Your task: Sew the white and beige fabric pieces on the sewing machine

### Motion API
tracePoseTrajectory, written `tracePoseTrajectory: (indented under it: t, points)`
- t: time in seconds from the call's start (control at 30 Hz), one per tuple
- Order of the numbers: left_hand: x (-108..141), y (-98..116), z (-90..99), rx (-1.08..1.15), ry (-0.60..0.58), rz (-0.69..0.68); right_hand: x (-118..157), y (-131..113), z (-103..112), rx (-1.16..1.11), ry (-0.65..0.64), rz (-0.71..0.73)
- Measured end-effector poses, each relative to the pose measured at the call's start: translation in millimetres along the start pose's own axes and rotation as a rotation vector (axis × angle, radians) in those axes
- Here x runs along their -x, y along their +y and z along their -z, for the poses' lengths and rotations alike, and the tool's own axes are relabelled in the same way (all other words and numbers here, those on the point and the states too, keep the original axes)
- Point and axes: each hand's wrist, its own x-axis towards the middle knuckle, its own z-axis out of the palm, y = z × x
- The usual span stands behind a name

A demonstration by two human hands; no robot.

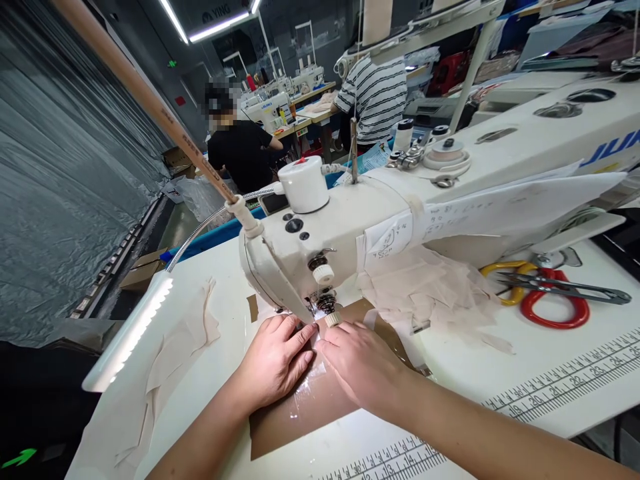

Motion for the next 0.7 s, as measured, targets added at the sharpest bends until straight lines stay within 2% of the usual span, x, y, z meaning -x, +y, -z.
tracePoseTrajectory:
  t: [0.17, 0.23, 0.43, 0.7]
  points:
    - [1.8, -5.8, 1.4, 0.031, 0.033, -0.018, -12.8, 0.1, 17.7, -0.023, -0.212, -0.057]
    - [3.7, -8.4, 2.3, 0.058, 0.057, -0.025, -17.2, 2.0, 23.2, 0.016, -0.242, -0.050]
    - [4.9, -10.9, 2.6, 0.063, 0.067, -0.030, -15.4, 13.6, 16.3, -0.048, -0.162, 0.026]
    - [1.7, -9.5, 2.5, 0.049, 0.055, -0.059, -12.1, 16.6, 12.2, -0.086, -0.113, 0.042]
